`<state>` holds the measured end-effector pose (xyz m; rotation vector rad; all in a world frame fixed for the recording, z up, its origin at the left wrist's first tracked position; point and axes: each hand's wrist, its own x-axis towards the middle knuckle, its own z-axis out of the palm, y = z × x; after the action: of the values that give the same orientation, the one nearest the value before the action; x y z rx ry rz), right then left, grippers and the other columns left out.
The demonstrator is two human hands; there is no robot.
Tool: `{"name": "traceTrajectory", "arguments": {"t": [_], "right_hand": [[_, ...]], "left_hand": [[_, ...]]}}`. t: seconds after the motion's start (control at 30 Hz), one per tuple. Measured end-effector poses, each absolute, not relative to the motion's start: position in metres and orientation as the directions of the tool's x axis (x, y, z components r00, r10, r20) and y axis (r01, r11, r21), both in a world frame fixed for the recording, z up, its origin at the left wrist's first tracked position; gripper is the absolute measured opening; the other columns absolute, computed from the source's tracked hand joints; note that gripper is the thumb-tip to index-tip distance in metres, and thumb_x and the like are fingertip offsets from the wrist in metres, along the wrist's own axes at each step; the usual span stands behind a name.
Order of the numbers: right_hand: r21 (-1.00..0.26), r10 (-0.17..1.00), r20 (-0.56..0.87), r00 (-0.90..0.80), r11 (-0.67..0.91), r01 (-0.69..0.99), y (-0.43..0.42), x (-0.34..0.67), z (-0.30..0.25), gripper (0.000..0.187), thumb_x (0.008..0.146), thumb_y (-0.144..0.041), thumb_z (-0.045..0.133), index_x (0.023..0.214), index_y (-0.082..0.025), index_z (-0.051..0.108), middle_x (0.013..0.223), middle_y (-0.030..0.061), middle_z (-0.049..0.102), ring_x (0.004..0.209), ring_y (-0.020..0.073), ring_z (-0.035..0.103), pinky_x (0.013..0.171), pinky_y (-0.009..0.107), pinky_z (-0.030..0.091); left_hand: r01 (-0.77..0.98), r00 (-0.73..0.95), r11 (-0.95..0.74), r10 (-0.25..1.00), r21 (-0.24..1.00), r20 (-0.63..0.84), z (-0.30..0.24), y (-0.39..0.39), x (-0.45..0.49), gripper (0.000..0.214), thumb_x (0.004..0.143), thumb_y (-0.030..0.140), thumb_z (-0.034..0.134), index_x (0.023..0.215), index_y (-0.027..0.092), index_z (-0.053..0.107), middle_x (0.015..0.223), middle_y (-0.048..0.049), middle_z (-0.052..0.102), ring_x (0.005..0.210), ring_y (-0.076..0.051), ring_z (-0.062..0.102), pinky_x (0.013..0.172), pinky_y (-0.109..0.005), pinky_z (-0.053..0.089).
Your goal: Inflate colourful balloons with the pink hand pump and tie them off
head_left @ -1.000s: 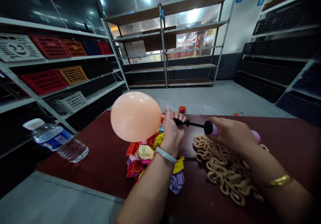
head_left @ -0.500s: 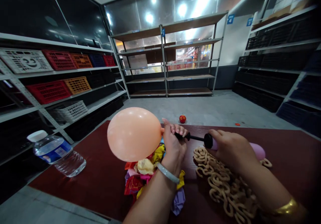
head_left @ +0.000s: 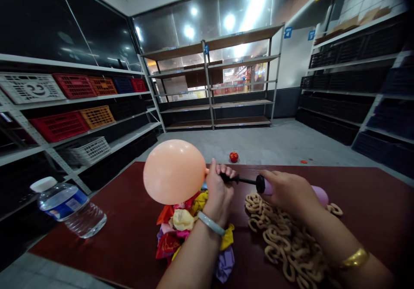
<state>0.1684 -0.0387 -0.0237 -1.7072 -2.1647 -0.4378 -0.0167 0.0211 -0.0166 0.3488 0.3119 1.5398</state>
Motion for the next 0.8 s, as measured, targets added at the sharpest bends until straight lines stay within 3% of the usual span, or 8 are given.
{"name": "traceTrajectory", "arguments": {"t": [0.13, 0.4, 0.63, 0.8], "right_hand": [[0.023, 0.845, 0.491, -0.212, 0.231, 0.973, -0.041, 0.193, -0.014, 0.042, 0.077, -0.04, 0.066, 0.118, -0.03, 0.065, 0.099, 0.0025, 0.075, 0.083, 0.0247, 0.07, 0.064, 0.033, 0.041], [0.16, 0.792, 0.563, -0.236, 0.175, 0.971, -0.043, 0.188, -0.012, 0.034, 0.076, -0.028, 0.063, 0.11, -0.023, 0.067, 0.093, 0.0063, 0.073, 0.083, 0.0252, 0.066, 0.074, 0.037, 0.04], [0.124, 0.823, 0.502, -0.265, 0.235, 0.964, -0.049, 0.152, -0.019, 0.033, 0.079, -0.031, 0.064, 0.11, -0.018, 0.066, 0.094, 0.01, 0.072, 0.085, 0.0262, 0.066, 0.084, 0.041, 0.037], [0.094, 0.812, 0.522, -0.261, 0.249, 0.964, -0.049, 0.145, -0.024, 0.028, 0.08, -0.032, 0.063, 0.105, -0.02, 0.066, 0.091, 0.0087, 0.073, 0.083, 0.025, 0.066, 0.086, 0.041, 0.036]], "left_hand": [[-0.918, -0.091, -0.109, 0.994, 0.382, 0.065, -0.005, 0.036, -0.048, 0.052, 0.091, 0.039, 0.062, 0.055, 0.019, 0.03, 0.049, 0.0048, 0.031, 0.042, -0.008, 0.034, 0.047, -0.024, 0.029], [-0.94, -0.059, -0.071, 0.997, 0.334, 0.048, -0.004, 0.025, -0.032, 0.051, 0.09, 0.037, 0.064, 0.056, 0.019, 0.031, 0.05, 0.0055, 0.033, 0.043, -0.008, 0.036, 0.048, -0.023, 0.031], [-0.939, 0.081, 0.072, 0.997, 0.337, 0.013, -0.024, 0.002, 0.012, 0.048, 0.094, 0.037, 0.059, 0.056, 0.018, 0.037, 0.051, 0.004, 0.036, 0.047, -0.01, 0.039, 0.05, -0.024, 0.032], [-0.916, 0.08, 0.057, 0.996, 0.398, 0.042, -0.027, -0.006, 0.022, 0.049, 0.093, 0.042, 0.059, 0.055, 0.018, 0.039, 0.051, 0.0032, 0.036, 0.047, -0.011, 0.039, 0.049, -0.025, 0.031]]}}
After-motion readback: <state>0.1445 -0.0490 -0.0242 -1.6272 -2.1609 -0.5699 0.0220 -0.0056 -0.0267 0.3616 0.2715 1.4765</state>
